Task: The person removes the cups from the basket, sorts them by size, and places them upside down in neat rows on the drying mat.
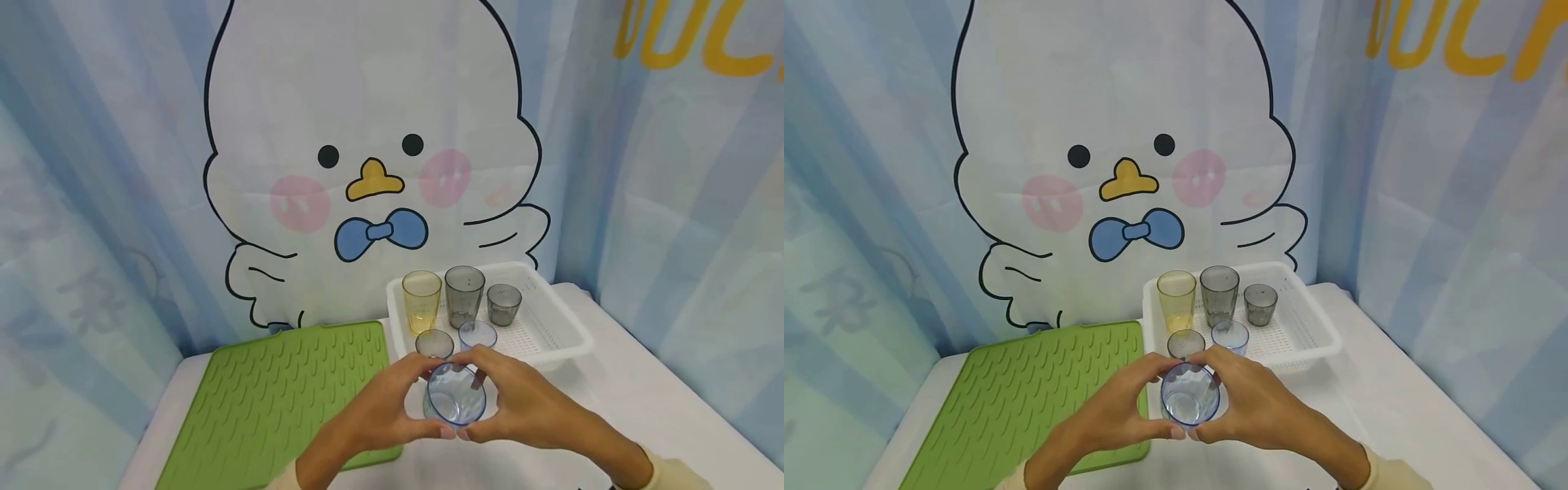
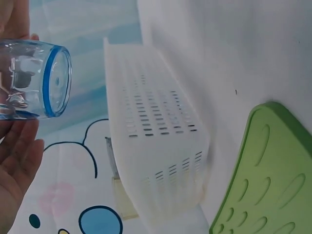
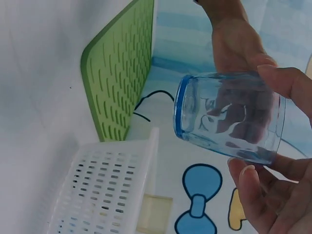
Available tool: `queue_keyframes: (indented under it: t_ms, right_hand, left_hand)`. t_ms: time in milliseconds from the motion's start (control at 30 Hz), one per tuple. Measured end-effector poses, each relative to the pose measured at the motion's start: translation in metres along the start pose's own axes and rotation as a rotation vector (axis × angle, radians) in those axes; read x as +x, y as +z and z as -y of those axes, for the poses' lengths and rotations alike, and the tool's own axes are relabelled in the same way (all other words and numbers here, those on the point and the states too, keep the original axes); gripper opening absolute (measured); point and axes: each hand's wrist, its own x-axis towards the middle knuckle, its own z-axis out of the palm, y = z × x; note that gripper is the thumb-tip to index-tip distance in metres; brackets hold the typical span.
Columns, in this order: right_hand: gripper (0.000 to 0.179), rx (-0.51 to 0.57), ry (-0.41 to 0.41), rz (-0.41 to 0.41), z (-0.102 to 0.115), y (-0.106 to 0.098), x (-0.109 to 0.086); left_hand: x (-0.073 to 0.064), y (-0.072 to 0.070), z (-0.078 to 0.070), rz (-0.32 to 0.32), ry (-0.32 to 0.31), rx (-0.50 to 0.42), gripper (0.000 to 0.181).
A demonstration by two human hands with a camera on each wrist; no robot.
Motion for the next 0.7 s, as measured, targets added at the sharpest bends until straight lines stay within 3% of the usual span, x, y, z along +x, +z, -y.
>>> queue_keyframes:
  t_ms: [267, 433, 700]
  right_hand:
    - [0.085, 0.180, 0.080, 0.070, 0.005, 0.005, -0.007]
    - [0.087, 0.302, 0.112, 0.114, 0.002, 0.019, -0.012]
    - [0.075, 0.576, -0.038, 0.173, -0.010, 0.054, -0.008]
  left_hand:
    - [-0.013, -0.005, -0.012, -0.029, -0.106, 0.014, 0.063]
    - [-0.018, -0.015, -0.026, -0.061, -0.133, 0.008, 0.061]
    - [-0.020, -0.019, -0.041, -0.121, -0.097, -0.055, 0.062]
